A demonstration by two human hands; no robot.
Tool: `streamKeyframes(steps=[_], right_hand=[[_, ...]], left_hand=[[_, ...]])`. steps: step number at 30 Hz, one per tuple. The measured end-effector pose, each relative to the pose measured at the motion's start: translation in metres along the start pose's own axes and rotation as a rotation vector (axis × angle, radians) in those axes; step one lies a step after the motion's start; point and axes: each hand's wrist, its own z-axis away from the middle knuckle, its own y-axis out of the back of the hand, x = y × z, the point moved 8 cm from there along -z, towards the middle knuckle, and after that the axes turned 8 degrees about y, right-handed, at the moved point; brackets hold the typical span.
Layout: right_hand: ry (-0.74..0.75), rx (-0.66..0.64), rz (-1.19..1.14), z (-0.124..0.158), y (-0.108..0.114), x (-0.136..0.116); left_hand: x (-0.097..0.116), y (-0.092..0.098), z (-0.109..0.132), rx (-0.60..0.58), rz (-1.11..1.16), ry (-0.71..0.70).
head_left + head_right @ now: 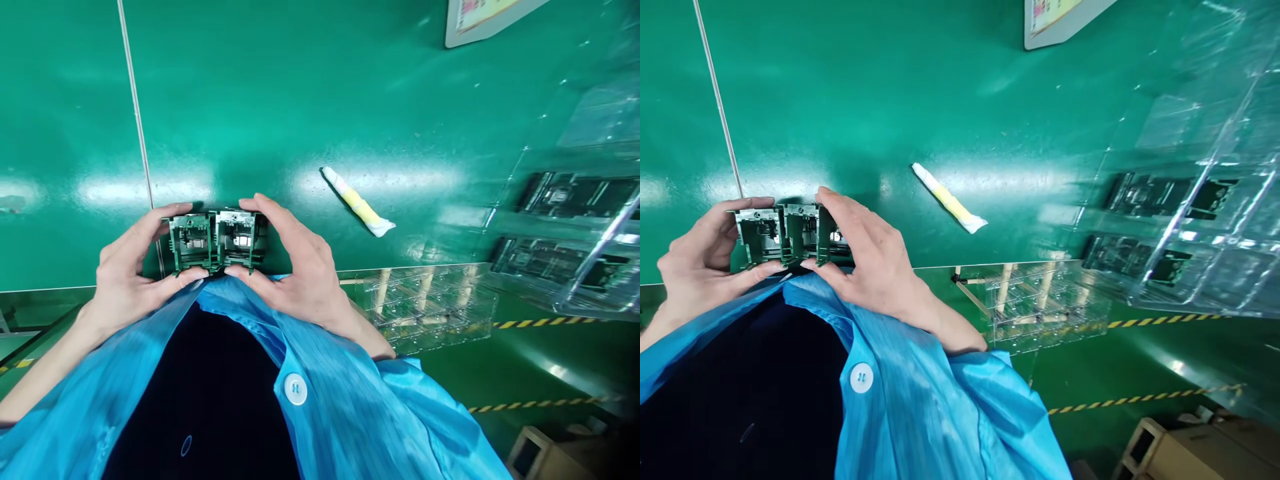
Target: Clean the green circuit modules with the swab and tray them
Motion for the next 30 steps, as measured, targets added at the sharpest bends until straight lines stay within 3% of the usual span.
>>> streamKeyframes(steps=[3, 6, 10, 14, 19, 26, 30], right_hand=[[-0.014, -0.004, -0.075, -0.003, 0.000, 0.006], [-0.030, -0.038, -0.216, -0.002, -0.006, 0.018], [-0.081, -0.013, -0.359, 0.004, -0.008, 0.028], [-0.166, 0.054, -0.309, 0.006, 0.001, 0.026], [-0.211, -0.013, -0.096, 0.001, 0.009, 0.016], [-0.149, -0.053, 0.037, -0.002, 0.011, 0.004], [-0.026, -0.035, 0.113, -0.006, 0.015, -0.008]], left_hand=[[0.007, 0.005, 0.001, 0.045, -0.039, -0.032], [0.032, 0.014, 0.003, 0.135, -0.165, -0.160], [0.046, 0.018, 0.002, 0.137, -0.180, -0.228], [0.025, 0.009, -0.007, 0.062, -0.031, -0.088], [-0.007, -0.009, -0.012, -0.071, 0.184, 0.136], [-0.007, -0.010, -0.012, -0.070, 0.285, 0.121], [-0.003, -0.004, -0.013, -0.018, 0.289, 0.049]])
